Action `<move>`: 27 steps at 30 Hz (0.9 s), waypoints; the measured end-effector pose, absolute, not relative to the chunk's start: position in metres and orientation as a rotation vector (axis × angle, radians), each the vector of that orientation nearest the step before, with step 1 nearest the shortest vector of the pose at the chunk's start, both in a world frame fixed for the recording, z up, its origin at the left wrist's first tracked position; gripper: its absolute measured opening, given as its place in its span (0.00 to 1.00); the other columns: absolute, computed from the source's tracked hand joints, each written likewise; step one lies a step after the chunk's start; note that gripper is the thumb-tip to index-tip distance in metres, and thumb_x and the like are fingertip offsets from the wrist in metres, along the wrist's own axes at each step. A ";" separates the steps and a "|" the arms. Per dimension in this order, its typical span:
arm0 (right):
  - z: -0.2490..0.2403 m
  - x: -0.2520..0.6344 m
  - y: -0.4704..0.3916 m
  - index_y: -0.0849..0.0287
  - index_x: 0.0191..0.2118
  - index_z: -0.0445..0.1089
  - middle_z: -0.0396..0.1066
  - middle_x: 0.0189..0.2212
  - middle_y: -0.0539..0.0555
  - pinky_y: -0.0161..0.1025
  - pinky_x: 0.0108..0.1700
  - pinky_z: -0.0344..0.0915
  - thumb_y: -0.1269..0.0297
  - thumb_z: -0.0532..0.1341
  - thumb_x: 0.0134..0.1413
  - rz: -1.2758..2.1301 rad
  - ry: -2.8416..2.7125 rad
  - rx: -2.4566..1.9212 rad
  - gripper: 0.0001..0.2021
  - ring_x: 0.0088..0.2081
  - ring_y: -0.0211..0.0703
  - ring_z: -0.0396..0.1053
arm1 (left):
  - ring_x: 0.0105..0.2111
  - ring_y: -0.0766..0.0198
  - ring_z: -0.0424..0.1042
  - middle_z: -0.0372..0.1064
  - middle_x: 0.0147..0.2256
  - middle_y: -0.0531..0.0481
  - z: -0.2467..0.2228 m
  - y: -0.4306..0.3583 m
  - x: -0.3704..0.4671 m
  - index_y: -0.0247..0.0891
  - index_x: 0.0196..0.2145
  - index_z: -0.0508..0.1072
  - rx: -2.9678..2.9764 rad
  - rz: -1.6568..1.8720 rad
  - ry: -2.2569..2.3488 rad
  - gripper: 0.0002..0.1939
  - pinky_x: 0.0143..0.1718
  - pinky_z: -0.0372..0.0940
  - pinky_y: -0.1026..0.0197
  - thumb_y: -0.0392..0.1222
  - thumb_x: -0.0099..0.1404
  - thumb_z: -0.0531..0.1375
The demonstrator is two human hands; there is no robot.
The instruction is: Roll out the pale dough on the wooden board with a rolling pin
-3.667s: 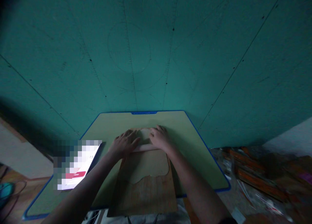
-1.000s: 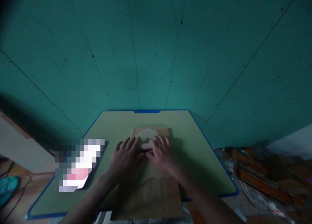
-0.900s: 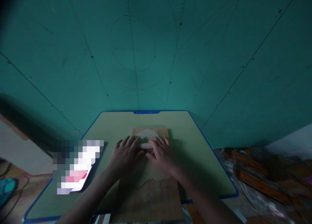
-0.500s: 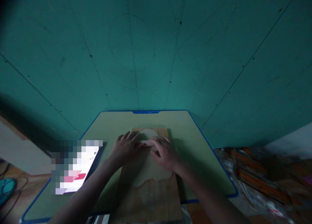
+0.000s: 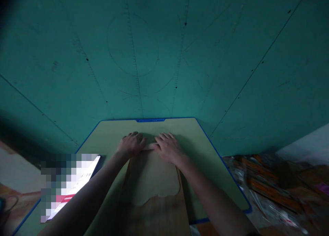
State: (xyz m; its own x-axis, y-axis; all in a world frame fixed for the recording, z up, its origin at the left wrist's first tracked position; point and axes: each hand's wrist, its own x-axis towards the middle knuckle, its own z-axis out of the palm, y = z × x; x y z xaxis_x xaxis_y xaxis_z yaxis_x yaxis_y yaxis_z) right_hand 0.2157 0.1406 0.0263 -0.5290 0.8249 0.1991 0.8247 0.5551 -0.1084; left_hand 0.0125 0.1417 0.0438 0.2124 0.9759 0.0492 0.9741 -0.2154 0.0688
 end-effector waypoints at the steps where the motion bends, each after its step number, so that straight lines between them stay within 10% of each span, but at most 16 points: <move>1: 0.028 0.213 0.146 0.59 0.61 0.71 0.69 0.63 0.63 0.56 0.68 0.55 0.56 0.50 0.73 0.011 -2.556 -1.421 0.21 0.65 0.54 0.64 | 0.51 0.48 0.73 0.76 0.46 0.37 0.044 0.147 0.012 0.38 0.48 0.77 2.424 0.120 1.951 0.21 0.49 0.67 0.50 0.50 0.75 0.48; 27: 0.023 0.208 0.168 0.57 0.58 0.74 0.73 0.58 0.62 0.54 0.62 0.60 0.60 0.49 0.72 0.015 -2.444 -1.550 0.21 0.60 0.54 0.68 | 0.48 0.48 0.76 0.76 0.47 0.36 0.043 0.157 0.013 0.37 0.50 0.76 2.383 0.168 2.001 0.19 0.45 0.69 0.51 0.47 0.76 0.49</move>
